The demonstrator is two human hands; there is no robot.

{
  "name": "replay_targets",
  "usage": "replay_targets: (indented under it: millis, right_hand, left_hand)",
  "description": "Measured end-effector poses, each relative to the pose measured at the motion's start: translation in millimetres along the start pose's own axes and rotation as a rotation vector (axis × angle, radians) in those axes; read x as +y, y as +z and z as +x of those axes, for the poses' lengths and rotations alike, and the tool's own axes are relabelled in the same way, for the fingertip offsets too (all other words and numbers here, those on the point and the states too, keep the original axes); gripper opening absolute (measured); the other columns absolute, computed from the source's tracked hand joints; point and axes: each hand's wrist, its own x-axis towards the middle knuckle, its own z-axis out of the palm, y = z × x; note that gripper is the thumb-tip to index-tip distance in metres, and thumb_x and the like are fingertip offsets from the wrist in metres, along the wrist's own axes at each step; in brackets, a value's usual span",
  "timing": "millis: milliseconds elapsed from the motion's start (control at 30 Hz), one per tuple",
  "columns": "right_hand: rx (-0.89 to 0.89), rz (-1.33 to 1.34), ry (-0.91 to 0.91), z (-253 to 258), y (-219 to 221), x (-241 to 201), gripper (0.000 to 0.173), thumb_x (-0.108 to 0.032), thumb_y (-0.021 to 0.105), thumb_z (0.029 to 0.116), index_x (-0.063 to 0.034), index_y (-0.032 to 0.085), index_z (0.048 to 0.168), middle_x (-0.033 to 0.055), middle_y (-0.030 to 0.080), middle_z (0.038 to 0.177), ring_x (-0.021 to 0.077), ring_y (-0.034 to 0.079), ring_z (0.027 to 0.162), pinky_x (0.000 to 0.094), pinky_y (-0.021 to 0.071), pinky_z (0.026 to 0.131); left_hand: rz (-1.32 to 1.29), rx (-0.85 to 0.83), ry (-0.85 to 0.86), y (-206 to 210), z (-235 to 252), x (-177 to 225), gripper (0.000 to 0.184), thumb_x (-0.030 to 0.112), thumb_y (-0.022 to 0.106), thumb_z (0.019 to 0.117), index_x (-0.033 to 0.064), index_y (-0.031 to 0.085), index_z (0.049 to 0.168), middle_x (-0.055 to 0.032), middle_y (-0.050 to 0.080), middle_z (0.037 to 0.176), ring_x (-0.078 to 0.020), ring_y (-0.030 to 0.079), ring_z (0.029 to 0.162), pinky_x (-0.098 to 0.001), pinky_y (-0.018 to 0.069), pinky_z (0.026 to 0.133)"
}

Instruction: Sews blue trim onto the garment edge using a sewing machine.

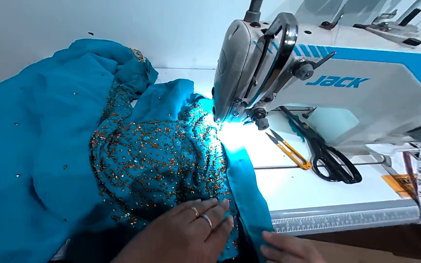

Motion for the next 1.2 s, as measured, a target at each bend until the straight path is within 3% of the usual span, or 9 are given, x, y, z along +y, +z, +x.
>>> replay_targets:
  millis: [100,167,233,333,500,600,767,1067,1200]
  right_hand:
    - [0.131,0.042,0.305,47.1,-4.4,-3.3,0.013,-0.017,0.063,0.1013,-0.0048,0.067,0.105,0.0038,0.072,0.099,0.0025,0.070,0.091,0.0197,0.0606,0.079]
    - [0.129,-0.011,0.416,73.1,12.6,11.0,0.016,-0.015,0.067,0.0950,-0.0012,0.070,0.103,0.0048,0.072,0.093,0.0033,0.069,0.073,0.0203,0.0601,0.063]
    - [0.063,-0.139,0.480,86.0,34.7,22.9,0.019,-0.021,0.069,0.0907,-0.0043,0.070,0.100,0.0040,0.070,0.088,0.0053,0.064,0.063,0.0206,0.0556,0.056]
    - [0.010,-0.271,0.538,86.9,54.5,25.2,0.027,-0.024,0.074,0.0872,-0.0021,0.071,0.102,0.0080,0.068,0.086,0.0129,0.061,0.062,0.0268,0.0532,0.056]
    - [0.036,-0.336,0.571,80.9,56.5,26.2,0.033,-0.034,0.070,0.0881,-0.0044,0.072,0.101,0.0034,0.067,0.082,0.0050,0.057,0.059,0.0187,0.0479,0.052]
    - [0.002,-0.361,0.597,85.3,55.2,26.7,0.035,-0.038,0.071,0.0884,-0.0046,0.073,0.100,0.0034,0.067,0.081,0.0063,0.057,0.058,0.0204,0.0477,0.051]
    - [-0.012,-0.439,0.595,90.8,57.8,25.5,0.024,-0.026,0.066,0.0908,-0.0040,0.073,0.094,0.0052,0.067,0.078,0.0095,0.061,0.057,0.0238,0.0507,0.051]
    - [0.048,-0.369,0.586,88.9,50.5,28.4,0.018,-0.021,0.063,0.0952,-0.0071,0.073,0.089,-0.0004,0.066,0.075,-0.0019,0.058,0.063,0.0114,0.0477,0.058]
    - [0.088,-0.358,0.586,87.8,51.0,24.9,0.015,-0.017,0.066,0.0932,-0.0047,0.073,0.091,0.0017,0.066,0.077,-0.0015,0.059,0.064,0.0108,0.0494,0.060]
  left_hand:
    - [0.242,0.091,0.092,-17.3,24.7,-20.2,0.032,0.019,0.046,0.1044,0.0073,0.071,0.120,-0.0089,0.072,0.123,-0.0226,0.072,0.109,-0.0342,0.0588,0.088]
    - [0.276,0.073,0.127,-16.7,52.3,-45.2,0.028,0.016,0.050,0.1014,0.0083,0.073,0.115,-0.0063,0.074,0.111,-0.0197,0.073,0.097,-0.0323,0.0602,0.078]
    - [0.162,-0.105,0.139,-16.8,82.0,-69.8,0.024,0.007,0.058,0.0991,0.0063,0.072,0.119,-0.0099,0.072,0.112,-0.0241,0.072,0.100,-0.0387,0.0597,0.082]
    - [0.034,-0.235,0.169,-7.0,104.4,-94.4,0.027,0.004,0.059,0.1001,0.0066,0.072,0.123,-0.0130,0.073,0.115,-0.0285,0.072,0.103,-0.0445,0.0579,0.085]
    - [0.124,0.116,0.394,28.2,99.5,-114.6,0.019,-0.001,0.062,0.0909,0.0080,0.077,0.099,-0.0083,0.076,0.098,-0.0233,0.075,0.084,-0.0371,0.0599,0.065]
    - [0.160,0.144,0.356,31.4,97.8,-112.5,0.017,0.002,0.062,0.0914,0.0091,0.076,0.099,-0.0069,0.076,0.100,-0.0222,0.075,0.084,-0.0357,0.0599,0.066]
    - [0.109,0.184,0.316,34.5,97.5,-109.1,0.015,0.005,0.064,0.0916,0.0101,0.076,0.097,-0.0072,0.075,0.097,-0.0215,0.072,0.076,-0.0338,0.0548,0.055]
    - [0.077,0.243,0.226,30.4,95.8,-107.7,0.016,0.002,0.064,0.0901,0.0088,0.076,0.099,-0.0088,0.073,0.097,-0.0213,0.069,0.067,-0.0333,0.0515,0.048]
    - [0.124,0.166,0.154,32.1,88.6,-103.4,0.018,0.024,0.062,0.0975,0.0119,0.075,0.097,-0.0044,0.071,0.093,-0.0200,0.070,0.077,-0.0342,0.0548,0.057]
